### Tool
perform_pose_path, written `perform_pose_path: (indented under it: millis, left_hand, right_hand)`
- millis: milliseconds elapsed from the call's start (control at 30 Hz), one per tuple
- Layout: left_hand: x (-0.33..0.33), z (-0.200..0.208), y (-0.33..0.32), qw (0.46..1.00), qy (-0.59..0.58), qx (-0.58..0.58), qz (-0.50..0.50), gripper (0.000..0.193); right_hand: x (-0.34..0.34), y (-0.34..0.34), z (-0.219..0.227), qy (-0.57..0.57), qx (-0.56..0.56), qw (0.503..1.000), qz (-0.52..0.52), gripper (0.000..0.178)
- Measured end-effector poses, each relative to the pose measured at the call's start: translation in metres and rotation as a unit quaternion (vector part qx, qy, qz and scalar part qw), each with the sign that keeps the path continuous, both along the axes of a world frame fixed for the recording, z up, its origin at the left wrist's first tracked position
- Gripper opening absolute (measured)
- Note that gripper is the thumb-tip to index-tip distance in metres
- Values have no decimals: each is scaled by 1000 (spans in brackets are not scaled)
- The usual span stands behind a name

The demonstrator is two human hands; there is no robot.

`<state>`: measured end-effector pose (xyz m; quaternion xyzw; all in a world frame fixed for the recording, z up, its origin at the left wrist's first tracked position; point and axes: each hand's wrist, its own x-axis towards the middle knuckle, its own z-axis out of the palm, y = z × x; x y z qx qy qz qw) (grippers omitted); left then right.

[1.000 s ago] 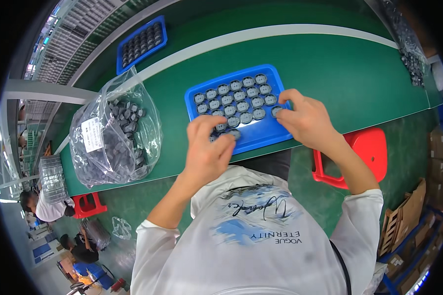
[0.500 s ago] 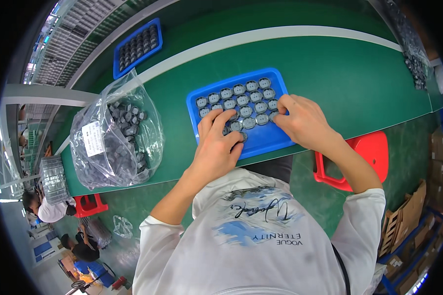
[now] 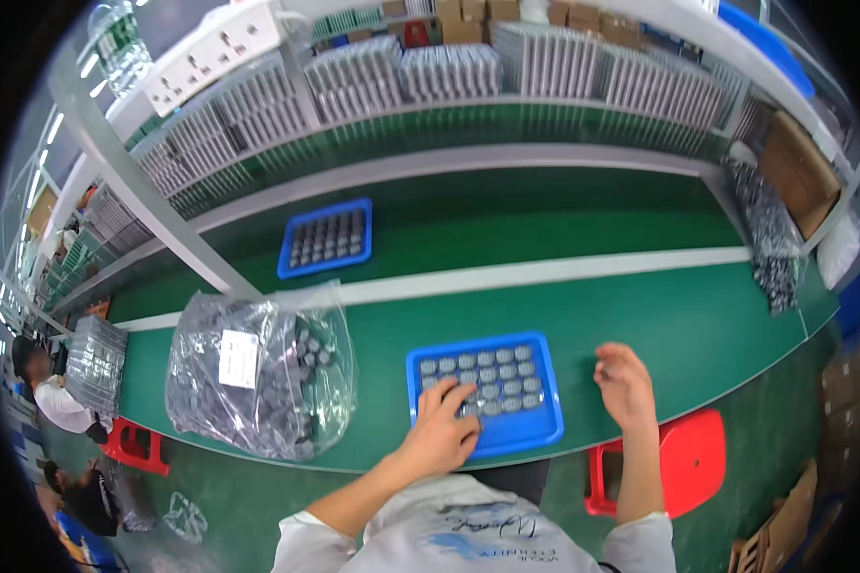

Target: Placing small electronic components from a bulk bag into a sorting tray.

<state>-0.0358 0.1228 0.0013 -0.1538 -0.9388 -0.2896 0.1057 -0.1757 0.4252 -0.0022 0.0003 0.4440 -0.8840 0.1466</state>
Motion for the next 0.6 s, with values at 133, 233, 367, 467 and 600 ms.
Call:
perform_pose_path:
  millis: [133, 233, 367, 467, 600]
  left_hand:
    - [2, 1, 0, 1000, 10, -9, -6, 9]
    - [-1, -3, -1, 1000, 8, -11, -17, 9]
    - [2, 3, -5, 999, -8, -29, -15, 12]
    - [3, 9, -11, 1000, 19, 12, -22, 18]
    - [13, 22, -77, 990, 57, 43, 123, 25]
  right_hand:
    - [5, 8, -22, 40, 17, 998, -44, 24]
    - [13, 1, -17, 44, 91, 990, -99, 22]
    - [18, -9, -7, 42, 217, 969, -110, 18]
    - [12, -5, -15, 300, 547, 765, -163, 17]
    - [5, 11, -23, 409, 669, 599, -162, 24]
